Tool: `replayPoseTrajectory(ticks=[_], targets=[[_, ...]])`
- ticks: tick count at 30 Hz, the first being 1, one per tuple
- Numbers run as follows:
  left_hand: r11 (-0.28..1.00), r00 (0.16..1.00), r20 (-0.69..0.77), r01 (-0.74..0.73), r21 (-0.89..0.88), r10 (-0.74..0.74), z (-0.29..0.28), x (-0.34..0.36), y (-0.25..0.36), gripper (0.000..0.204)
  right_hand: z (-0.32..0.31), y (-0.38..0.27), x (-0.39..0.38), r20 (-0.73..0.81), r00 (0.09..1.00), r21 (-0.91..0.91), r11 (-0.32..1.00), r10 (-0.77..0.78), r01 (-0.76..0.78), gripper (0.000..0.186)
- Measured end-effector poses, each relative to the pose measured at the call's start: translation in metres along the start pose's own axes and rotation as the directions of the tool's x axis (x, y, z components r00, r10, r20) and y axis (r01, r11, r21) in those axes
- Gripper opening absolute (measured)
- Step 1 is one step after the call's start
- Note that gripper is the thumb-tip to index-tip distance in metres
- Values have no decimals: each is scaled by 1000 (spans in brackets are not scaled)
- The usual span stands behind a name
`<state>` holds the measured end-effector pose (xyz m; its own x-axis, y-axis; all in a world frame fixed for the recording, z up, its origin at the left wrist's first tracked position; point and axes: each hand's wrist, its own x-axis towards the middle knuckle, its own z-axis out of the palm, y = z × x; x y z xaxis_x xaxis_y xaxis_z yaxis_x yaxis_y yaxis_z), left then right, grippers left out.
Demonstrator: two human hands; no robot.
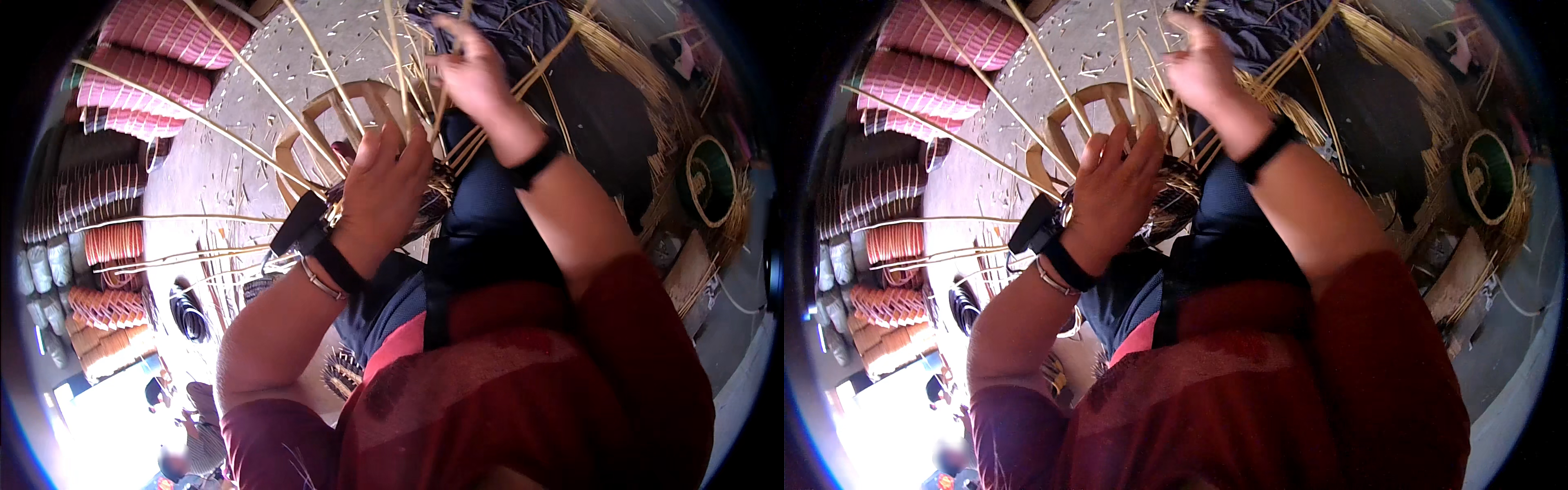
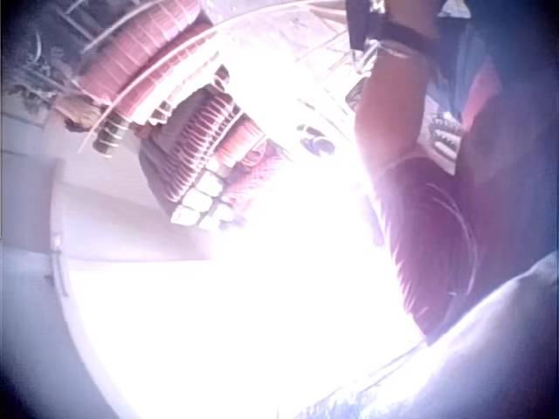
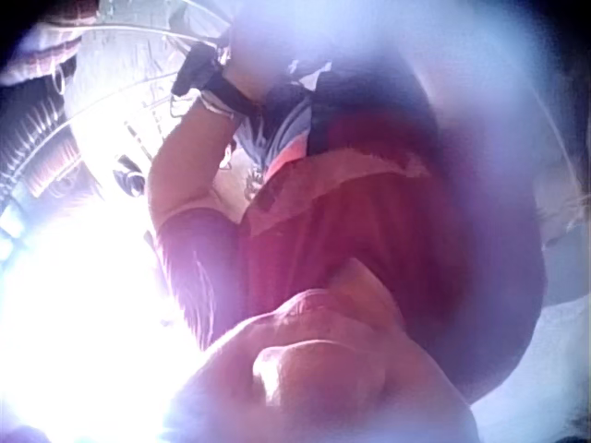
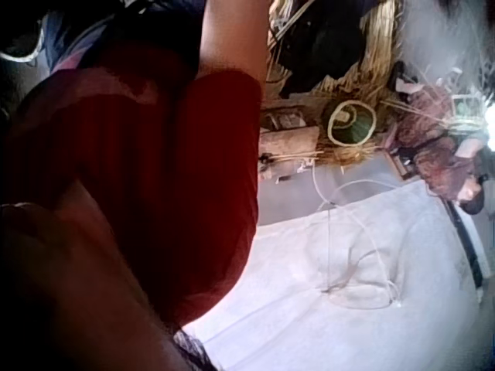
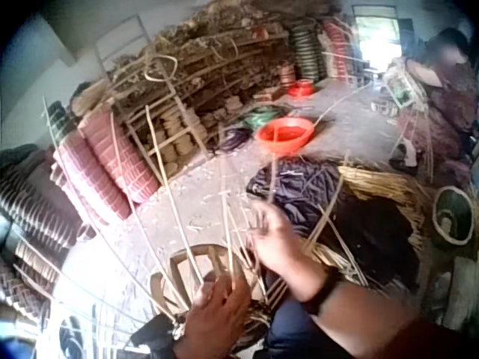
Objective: The person weaves a basket by hand, threading thin strips of material through a circular frame of wooden rods while sitting on the floor.
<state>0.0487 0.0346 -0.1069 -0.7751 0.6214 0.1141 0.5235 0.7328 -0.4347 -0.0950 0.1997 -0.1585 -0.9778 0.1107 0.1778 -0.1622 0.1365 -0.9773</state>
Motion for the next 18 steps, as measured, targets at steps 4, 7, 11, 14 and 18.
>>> replayPoseTrajectory(ticks=[4, 7, 11, 14, 18], targets=[[989, 999, -14, -40, -144, 39, 2, 9, -2, 48, -94, 20, -68, 94, 991, 451, 891, -100, 47, 73], [996, 997, -16, -76, -50, 75, 4, 10, 4, 45, -145, 47, -122, 389, 883, 665, 582, 264, -468, 51], [996, 997, 38, -68, -54, 70, 5, 23, 5, 47, -150, 60, -119, 260, 823, 697, 492, 504, -521, 11], [964, 997, 9, -68, -256, 72, 4, 12, -13, 35, -134, 27, -94, 327, 757, 497, 578, 565, -647, 16], [955, 1000, -11, -12, -296, 9, 13, -6, -28, 36, -154, 2, -59, 109, 849, 543, 685, 517, -486, 26]])
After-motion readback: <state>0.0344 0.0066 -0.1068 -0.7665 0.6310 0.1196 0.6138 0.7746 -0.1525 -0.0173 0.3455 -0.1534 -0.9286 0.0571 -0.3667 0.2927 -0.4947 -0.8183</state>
